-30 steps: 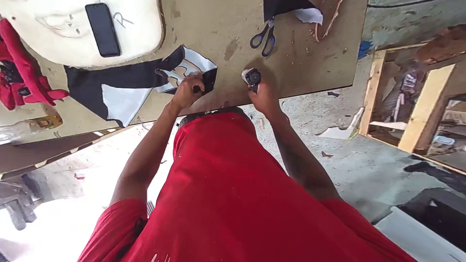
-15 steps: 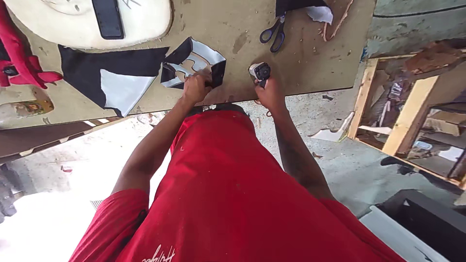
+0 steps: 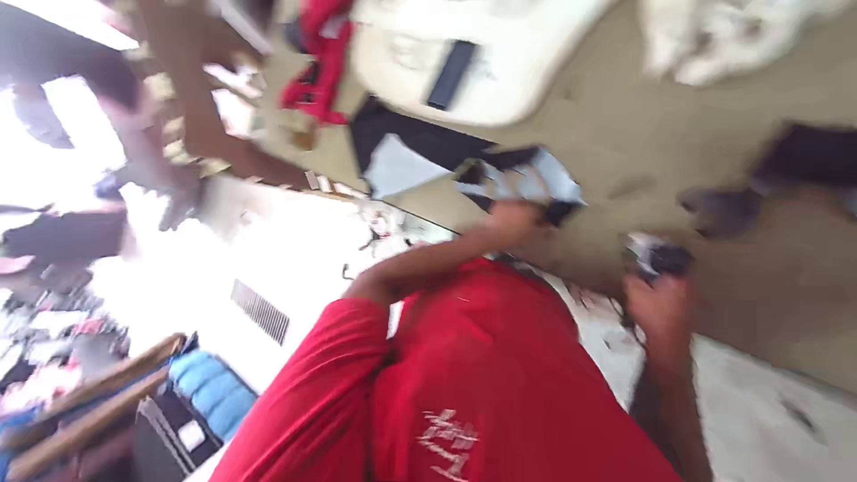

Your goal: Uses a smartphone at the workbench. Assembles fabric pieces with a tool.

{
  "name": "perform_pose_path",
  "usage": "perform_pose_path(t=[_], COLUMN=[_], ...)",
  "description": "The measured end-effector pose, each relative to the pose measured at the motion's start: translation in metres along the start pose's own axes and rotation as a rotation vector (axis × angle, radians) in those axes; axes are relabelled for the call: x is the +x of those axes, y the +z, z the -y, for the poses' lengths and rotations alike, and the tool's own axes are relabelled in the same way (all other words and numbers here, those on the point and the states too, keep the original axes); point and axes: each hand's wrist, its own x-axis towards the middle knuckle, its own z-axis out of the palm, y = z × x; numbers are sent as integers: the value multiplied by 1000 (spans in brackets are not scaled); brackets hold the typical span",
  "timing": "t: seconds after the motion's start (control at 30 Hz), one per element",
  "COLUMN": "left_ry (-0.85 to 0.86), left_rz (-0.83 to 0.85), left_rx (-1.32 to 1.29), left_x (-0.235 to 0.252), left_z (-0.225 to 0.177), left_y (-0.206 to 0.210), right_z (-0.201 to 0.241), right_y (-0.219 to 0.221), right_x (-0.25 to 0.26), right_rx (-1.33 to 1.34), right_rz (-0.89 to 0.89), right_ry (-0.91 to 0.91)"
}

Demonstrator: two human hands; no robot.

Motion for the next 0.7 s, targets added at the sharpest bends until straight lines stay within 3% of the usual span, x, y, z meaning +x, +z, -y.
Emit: perform_pose_path(t=[0.07,0.13,0.7], left_ry=[34,87,68], left_rz=[-78,-131,-115], left_rx=[213,260,70], left_x=[3,8,31], left_z=[-2,-6,-10], left_y=[8,14,30], right_z=[-5,-18,-28], right_y=[5,4,3], right_x=[-1,3,8], right_rx=[35,18,28], right_rz=[-11,-45,-10], right_ry=[-69,-91,5])
